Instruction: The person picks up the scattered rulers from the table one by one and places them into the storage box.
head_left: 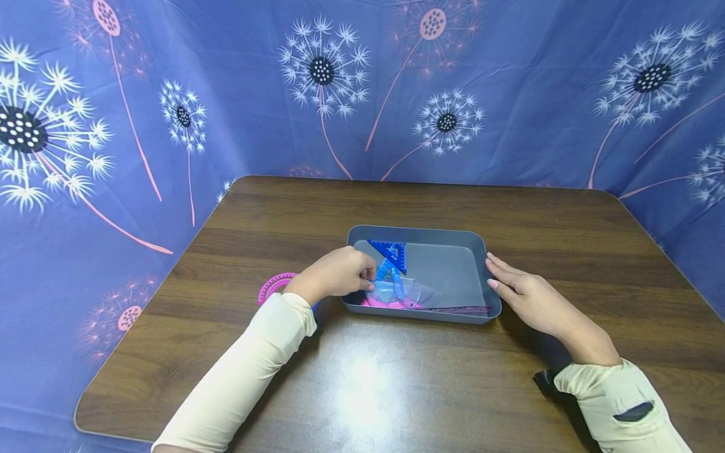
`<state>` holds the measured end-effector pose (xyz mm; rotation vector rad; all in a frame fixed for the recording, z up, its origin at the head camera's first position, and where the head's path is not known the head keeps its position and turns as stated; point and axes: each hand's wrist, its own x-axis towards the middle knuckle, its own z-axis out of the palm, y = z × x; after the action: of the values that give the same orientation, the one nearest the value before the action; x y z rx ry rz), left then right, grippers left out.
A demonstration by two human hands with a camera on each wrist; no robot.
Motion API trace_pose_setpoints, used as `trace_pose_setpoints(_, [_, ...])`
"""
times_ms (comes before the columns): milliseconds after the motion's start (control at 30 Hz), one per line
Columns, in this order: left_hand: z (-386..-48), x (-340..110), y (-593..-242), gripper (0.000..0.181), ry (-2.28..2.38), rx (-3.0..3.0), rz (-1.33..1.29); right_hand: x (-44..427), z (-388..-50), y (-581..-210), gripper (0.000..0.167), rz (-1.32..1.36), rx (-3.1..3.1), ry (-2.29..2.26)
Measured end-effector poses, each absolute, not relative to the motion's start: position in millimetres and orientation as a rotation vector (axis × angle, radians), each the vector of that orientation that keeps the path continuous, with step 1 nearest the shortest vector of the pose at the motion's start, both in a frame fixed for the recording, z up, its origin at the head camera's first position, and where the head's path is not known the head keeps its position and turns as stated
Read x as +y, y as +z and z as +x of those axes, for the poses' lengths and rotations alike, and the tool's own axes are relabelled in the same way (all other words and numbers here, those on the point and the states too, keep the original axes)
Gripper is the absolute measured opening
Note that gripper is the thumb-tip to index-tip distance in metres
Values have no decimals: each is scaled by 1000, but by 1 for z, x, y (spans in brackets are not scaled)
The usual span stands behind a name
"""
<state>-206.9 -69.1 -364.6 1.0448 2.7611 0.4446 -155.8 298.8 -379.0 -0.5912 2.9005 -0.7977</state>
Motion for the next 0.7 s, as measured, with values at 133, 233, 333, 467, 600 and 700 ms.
trace_pose_setpoints(133, [-203,-62,-368,8,435,2729,1099,299,-156,-379,56,-597,2903,-800])
trace_pose_setpoints(233, [-202,-60,-368,11,441,2714,1110,299,-155,-378,56,-595,2912,-797])
trace_pose_setpoints(333, [-201,-59,-367,12,435,2717,1105,299,-155,-378,55,-589,2917,-796])
trace_pose_setpoints(467, [-200,-59,-367,13,423,2722,1102,299,-155,-379,56,-584,2909,-801])
trace_pose_setpoints(600, [-200,-58,-368,15,399,2739,1113,298,-156,-379,56,-578,2902,-805])
trace_pose_setpoints(700, [-201,-57,-370,14,389,2748,1115,298,-156,-379,56,-579,2898,-806])
